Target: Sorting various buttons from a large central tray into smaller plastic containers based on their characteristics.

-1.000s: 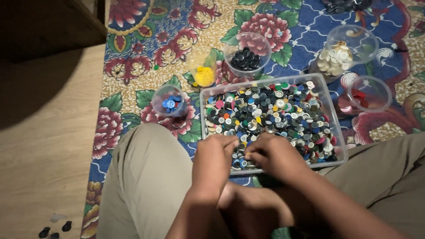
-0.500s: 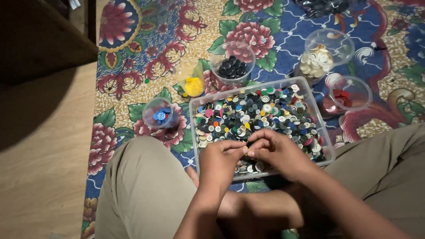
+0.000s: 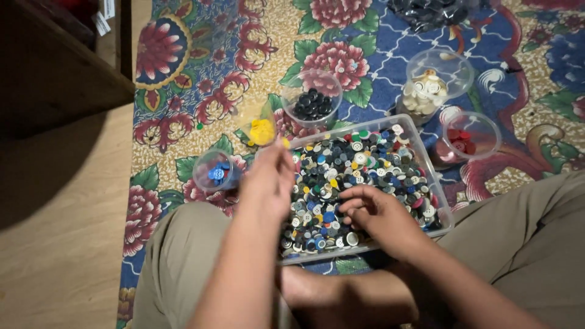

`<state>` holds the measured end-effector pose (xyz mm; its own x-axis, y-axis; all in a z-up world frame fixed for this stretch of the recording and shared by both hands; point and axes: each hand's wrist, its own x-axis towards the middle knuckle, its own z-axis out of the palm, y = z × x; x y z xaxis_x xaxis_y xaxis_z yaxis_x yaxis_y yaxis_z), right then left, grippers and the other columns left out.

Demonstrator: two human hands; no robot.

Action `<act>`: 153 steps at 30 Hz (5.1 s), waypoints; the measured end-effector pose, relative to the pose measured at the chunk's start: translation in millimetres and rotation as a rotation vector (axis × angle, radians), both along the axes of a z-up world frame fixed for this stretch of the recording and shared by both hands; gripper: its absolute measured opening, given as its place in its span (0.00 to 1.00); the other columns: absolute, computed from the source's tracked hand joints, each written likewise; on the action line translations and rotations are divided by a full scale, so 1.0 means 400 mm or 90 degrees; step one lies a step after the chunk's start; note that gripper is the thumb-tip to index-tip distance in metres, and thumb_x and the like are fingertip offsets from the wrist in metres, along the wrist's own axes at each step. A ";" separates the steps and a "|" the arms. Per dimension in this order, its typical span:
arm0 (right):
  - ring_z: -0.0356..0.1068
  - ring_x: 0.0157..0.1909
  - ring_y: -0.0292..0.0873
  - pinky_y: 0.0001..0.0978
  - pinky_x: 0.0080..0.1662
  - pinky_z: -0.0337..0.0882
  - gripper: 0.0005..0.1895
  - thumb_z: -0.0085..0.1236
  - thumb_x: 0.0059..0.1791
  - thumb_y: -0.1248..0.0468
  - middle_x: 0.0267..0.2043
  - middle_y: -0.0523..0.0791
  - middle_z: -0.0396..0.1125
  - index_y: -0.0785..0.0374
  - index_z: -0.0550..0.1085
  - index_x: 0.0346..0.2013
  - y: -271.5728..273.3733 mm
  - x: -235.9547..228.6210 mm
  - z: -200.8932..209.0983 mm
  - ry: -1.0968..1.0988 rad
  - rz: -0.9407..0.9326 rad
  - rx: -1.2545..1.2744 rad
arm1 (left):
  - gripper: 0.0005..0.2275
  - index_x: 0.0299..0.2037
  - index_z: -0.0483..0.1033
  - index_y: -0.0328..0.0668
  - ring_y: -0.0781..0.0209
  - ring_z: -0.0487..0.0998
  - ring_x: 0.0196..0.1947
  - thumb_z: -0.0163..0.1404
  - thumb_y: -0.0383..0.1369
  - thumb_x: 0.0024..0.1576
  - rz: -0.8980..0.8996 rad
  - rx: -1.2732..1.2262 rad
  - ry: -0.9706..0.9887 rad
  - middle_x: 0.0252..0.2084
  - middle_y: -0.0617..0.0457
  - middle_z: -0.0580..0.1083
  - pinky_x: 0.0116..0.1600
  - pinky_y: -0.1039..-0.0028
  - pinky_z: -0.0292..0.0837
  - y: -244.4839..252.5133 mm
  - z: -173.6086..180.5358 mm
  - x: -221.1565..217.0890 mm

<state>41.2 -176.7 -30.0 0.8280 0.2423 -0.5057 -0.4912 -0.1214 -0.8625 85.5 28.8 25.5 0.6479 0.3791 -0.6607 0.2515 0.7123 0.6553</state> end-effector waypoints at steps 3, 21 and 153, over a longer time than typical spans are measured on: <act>0.77 0.38 0.43 0.30 0.40 0.80 0.21 0.53 0.48 0.78 0.41 0.53 0.78 0.65 0.77 0.54 0.000 -0.003 -0.003 -0.007 -0.003 -0.007 | 0.06 0.47 0.71 0.32 0.71 0.78 0.30 0.49 0.28 0.65 0.056 -0.056 -0.034 0.35 0.55 0.69 0.37 0.92 0.80 0.089 -0.029 0.112; 0.82 0.45 0.47 0.41 0.51 0.78 0.16 0.51 0.46 0.70 0.36 0.43 0.84 0.53 0.86 0.36 0.002 -0.020 -0.015 -0.184 0.346 -0.260 | 0.08 0.30 0.87 0.56 0.61 0.84 0.26 0.56 0.41 0.58 -0.625 0.601 0.165 0.21 0.57 0.80 0.36 0.76 0.79 -0.024 -0.080 -0.178; 0.70 0.50 0.66 0.65 0.47 0.72 0.33 0.47 0.43 0.72 0.51 0.67 0.67 0.75 0.64 0.65 0.054 0.023 0.003 0.187 -0.198 -0.139 | 0.38 0.72 0.33 0.55 0.28 0.59 0.67 0.51 0.34 0.60 -0.222 0.223 0.369 0.70 0.32 0.45 0.63 0.41 0.69 -0.262 -0.173 -0.114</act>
